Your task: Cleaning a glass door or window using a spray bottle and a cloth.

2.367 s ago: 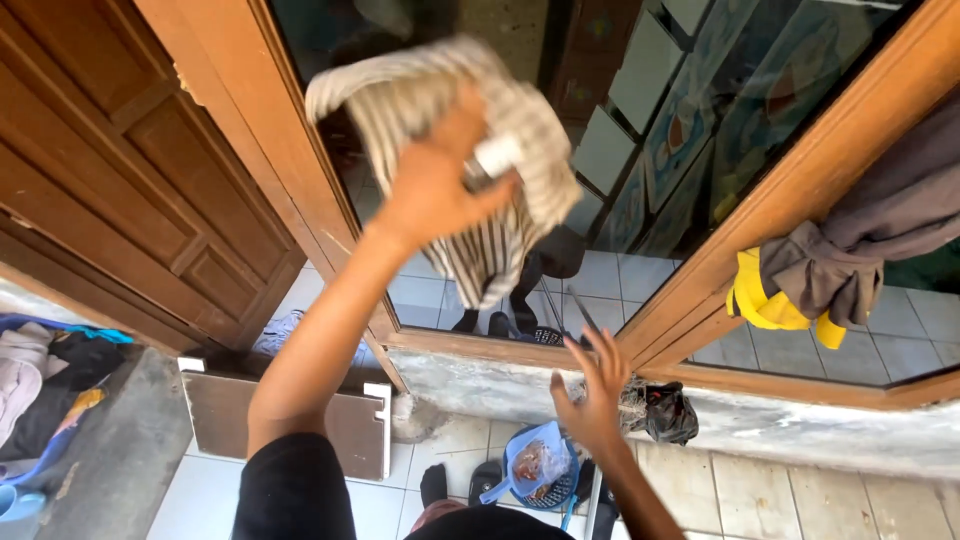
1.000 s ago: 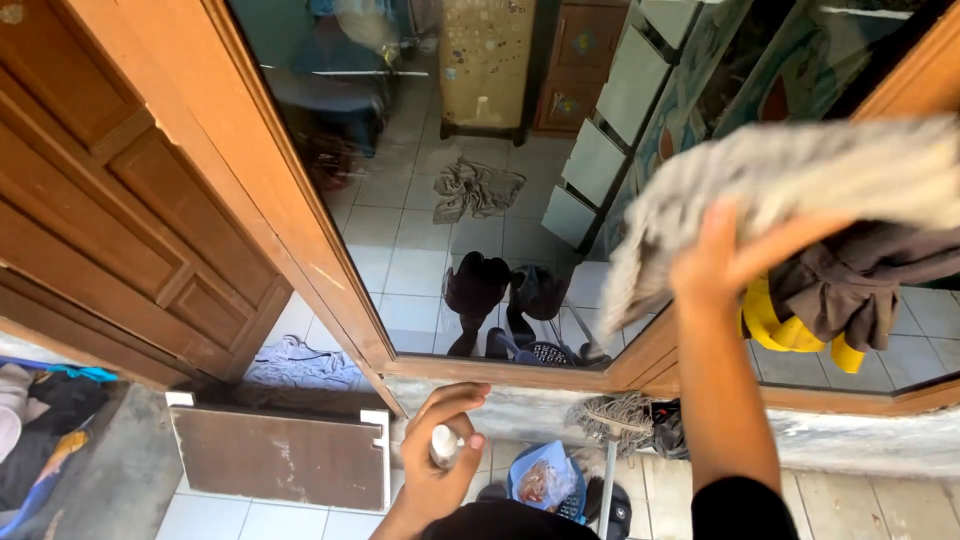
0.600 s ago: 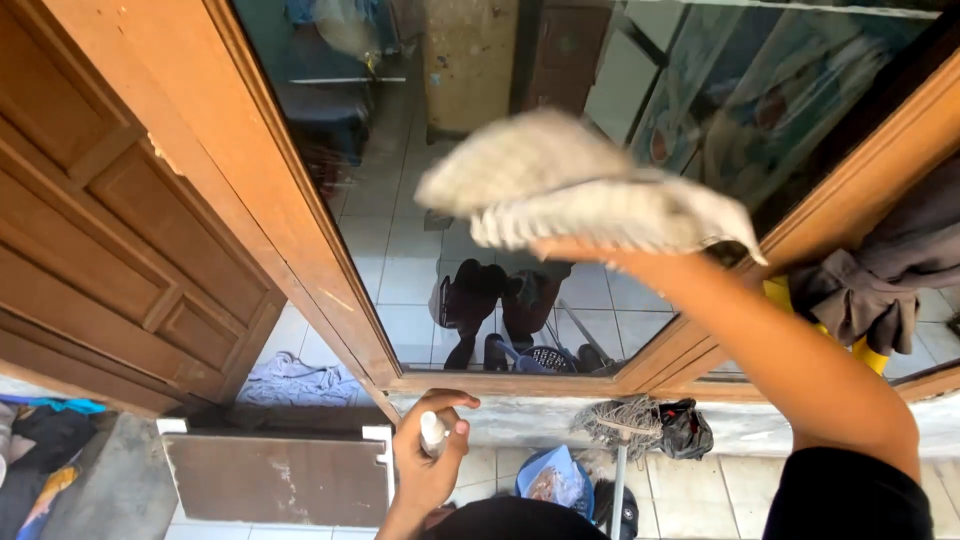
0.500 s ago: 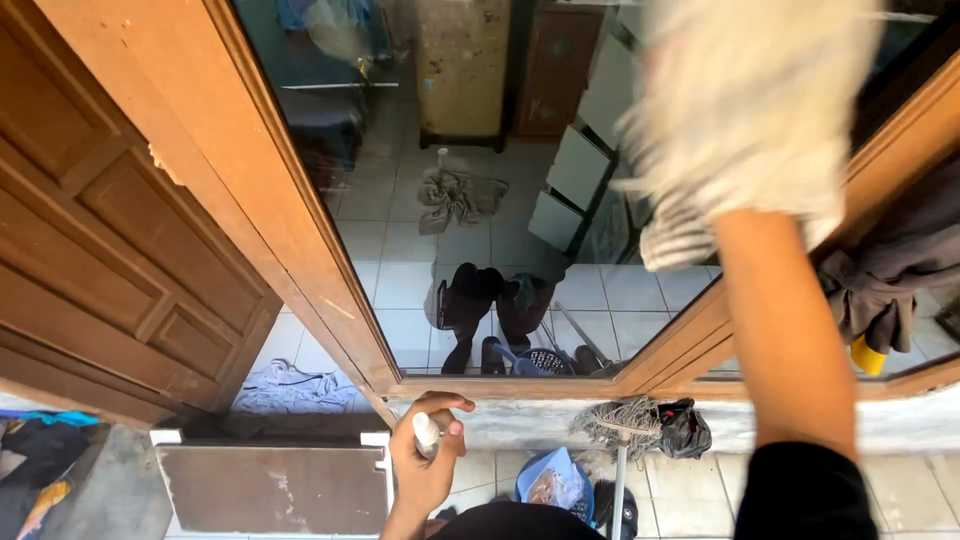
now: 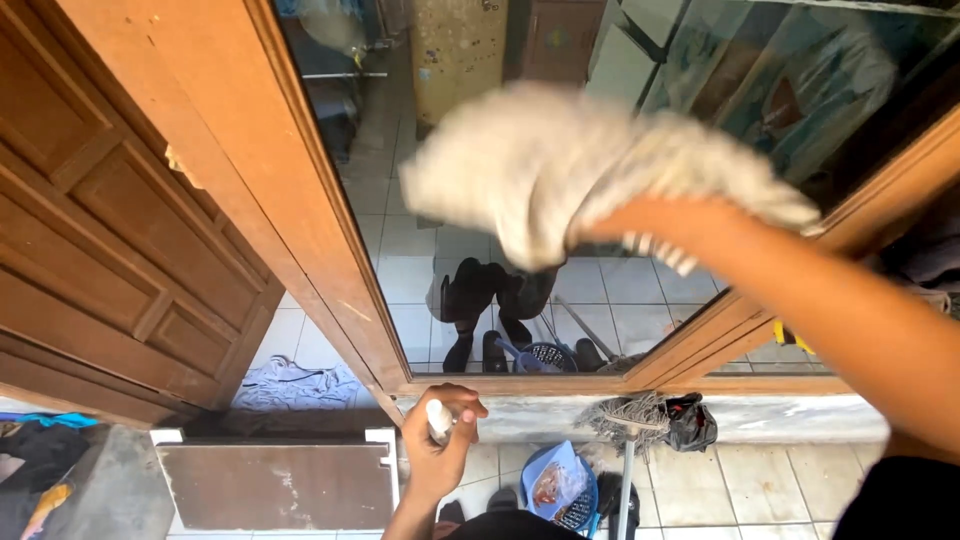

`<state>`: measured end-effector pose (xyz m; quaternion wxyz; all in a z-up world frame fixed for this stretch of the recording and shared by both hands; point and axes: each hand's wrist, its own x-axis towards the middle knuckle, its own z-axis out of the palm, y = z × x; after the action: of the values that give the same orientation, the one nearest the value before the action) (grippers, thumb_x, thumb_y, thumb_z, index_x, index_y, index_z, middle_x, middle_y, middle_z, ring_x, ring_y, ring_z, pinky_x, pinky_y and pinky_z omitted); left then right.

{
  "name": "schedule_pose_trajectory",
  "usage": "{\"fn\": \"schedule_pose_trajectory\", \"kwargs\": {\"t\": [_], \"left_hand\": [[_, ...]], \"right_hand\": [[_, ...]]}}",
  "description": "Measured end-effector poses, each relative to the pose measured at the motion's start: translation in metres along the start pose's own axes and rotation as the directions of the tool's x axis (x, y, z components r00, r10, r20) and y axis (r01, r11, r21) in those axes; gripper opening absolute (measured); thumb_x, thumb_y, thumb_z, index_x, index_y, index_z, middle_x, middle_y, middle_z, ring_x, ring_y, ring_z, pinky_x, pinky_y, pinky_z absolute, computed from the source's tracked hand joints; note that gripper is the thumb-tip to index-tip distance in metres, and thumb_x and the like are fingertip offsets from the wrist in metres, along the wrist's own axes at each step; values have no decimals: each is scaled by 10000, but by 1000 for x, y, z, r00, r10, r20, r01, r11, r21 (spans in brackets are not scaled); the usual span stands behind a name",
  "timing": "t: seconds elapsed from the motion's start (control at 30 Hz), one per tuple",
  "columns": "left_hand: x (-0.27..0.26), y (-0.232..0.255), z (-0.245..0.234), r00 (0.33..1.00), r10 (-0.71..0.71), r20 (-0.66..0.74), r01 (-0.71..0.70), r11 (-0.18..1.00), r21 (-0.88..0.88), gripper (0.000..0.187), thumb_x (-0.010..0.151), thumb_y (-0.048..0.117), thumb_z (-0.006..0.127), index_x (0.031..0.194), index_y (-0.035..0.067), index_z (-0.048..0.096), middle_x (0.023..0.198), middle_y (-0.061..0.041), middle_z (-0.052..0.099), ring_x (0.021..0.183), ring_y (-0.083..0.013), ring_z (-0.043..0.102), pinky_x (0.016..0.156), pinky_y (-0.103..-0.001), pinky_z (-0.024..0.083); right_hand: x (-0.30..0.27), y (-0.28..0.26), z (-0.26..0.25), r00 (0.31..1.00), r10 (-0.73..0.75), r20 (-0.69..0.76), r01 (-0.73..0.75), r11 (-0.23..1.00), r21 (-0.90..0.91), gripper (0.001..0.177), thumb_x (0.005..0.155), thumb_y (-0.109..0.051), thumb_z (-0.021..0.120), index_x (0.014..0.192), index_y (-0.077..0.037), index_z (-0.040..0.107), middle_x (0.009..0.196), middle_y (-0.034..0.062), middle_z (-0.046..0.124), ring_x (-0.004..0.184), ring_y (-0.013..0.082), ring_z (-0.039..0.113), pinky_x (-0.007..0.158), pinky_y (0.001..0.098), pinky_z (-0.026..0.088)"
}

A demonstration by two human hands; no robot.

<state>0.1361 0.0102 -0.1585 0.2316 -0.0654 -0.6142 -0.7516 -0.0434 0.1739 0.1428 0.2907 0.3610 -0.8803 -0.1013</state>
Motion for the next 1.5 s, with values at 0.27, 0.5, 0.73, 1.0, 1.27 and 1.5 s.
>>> {"fn": "schedule_pose_trajectory", "kwargs": {"t": [0.27,0.5,0.73,1.0,1.27,1.5], "left_hand": [[-3,8,-10,999,-24,35,23,1000,7,126,959,62,662,1060,-12,654,829,-86,727,638,-80,602,543,-230,489],[-11,-5,-18,994,-105,9,105,994,-38,122,955,76,668,1038,-12,653,819,-94,711,667,-88,618,526,-234,493],[14,-5,-14,994,-103,25,106,988,-112,148,958,102,678,1052,-7,644,802,-97,701,594,-91,589,514,-233,473],[-6,-16,-17,970,-243,-30,242,970,-22,181,916,125,695,1009,-26,662,740,-111,710,531,-115,596,473,-250,455],[11,12,8,998,-47,-40,43,994,-100,211,975,163,663,1057,-29,640,785,-101,692,583,-120,601,545,-258,483],[-2,5,-6,998,-66,-5,66,997,44,220,957,169,678,1030,-37,646,784,-124,701,580,-129,599,511,-267,483]], "right_hand": [[-4,-41,141,678,-664,-315,684,727,-61,366,884,-96,501,1236,-32,580,1248,147,657,1098,255,699,918,389,576],[-19,-28,107,887,-458,62,455,889,48,327,930,-193,483,1212,-58,581,1217,134,626,1091,277,663,981,460,511],[-14,-23,96,897,212,388,-87,945,-314,269,950,-311,513,929,-140,719,884,114,663,899,304,638,996,613,467],[-141,18,236,918,-386,-85,385,922,-32,418,1057,-267,519,1435,-108,597,1220,59,732,791,170,626,576,288,508],[-69,39,99,990,-140,-14,141,989,44,420,1041,-344,578,1359,-74,631,1192,126,720,877,250,624,700,348,484],[-133,64,194,997,83,-3,-83,993,87,453,1027,-411,630,1292,-45,661,1168,185,710,953,320,623,808,401,464]]}}
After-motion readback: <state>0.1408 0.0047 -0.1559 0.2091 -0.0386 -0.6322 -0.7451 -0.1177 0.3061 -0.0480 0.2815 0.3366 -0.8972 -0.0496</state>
